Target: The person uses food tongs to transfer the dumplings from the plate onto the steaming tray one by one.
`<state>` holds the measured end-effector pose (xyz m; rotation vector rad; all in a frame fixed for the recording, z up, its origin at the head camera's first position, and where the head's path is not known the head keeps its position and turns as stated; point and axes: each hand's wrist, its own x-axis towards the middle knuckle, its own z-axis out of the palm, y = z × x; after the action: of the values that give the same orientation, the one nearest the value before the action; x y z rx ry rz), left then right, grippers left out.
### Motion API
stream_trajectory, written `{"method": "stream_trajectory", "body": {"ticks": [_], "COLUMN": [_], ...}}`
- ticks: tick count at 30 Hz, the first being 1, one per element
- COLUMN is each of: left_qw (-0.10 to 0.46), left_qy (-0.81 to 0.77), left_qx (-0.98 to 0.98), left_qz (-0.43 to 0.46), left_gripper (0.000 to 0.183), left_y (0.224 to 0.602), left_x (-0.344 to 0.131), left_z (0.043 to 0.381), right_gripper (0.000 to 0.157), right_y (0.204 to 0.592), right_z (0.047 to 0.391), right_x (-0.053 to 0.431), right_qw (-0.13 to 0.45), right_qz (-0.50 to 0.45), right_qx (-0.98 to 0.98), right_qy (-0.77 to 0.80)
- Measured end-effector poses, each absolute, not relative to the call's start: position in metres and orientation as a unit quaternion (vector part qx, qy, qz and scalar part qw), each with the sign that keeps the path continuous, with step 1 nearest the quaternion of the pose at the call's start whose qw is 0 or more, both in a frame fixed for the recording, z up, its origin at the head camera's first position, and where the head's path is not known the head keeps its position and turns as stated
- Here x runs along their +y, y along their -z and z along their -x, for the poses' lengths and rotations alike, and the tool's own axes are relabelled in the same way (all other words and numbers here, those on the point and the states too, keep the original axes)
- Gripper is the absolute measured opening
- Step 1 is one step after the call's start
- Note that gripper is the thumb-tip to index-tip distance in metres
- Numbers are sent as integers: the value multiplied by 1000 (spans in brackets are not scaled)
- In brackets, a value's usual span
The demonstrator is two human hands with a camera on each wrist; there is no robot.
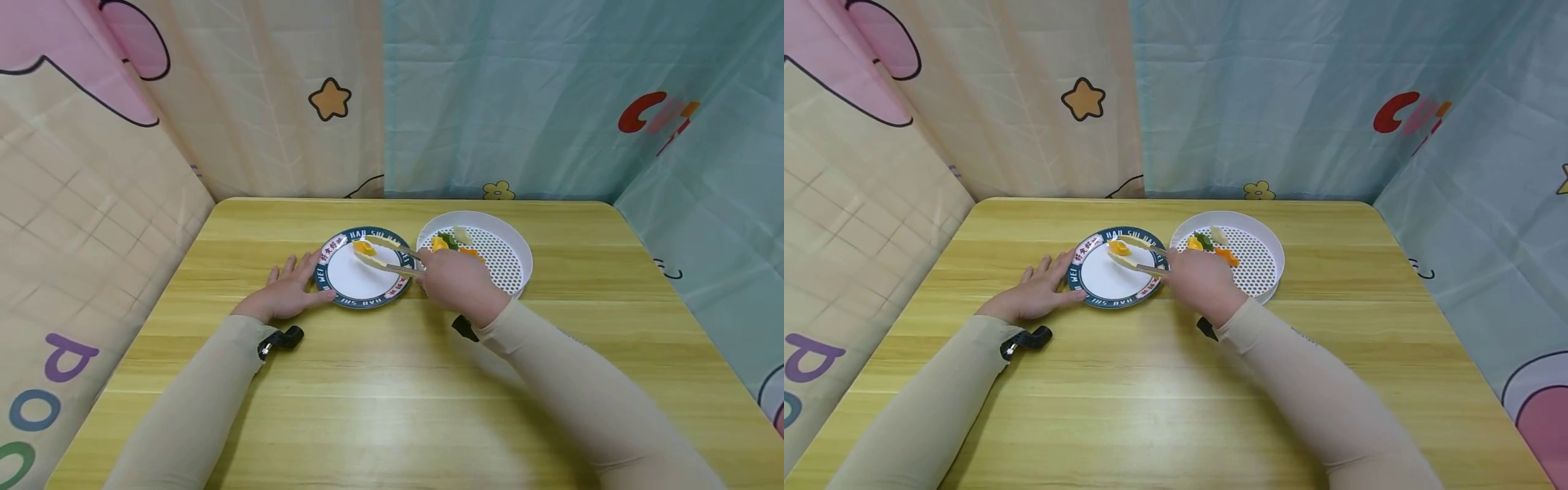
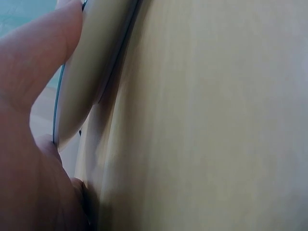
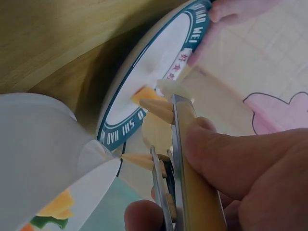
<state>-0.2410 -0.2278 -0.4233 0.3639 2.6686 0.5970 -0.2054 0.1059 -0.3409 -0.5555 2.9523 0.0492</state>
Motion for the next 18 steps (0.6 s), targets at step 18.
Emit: {"method": "stream_trajectory", "body": {"ticks": [18], "left_qw": [192], "left_qy": [-212], "left_qx": [949], "left_qz": [-131], "left_gripper": [113], "left_y": [423], "left_x": [-228], "left_z": [241], "right_gripper": [40], "right_y": [347], "right_z": [219], "right_x": [90], "right_qw": [117], "right_qz": [143], "right_qx": [982], "right_qy": [-31]}}
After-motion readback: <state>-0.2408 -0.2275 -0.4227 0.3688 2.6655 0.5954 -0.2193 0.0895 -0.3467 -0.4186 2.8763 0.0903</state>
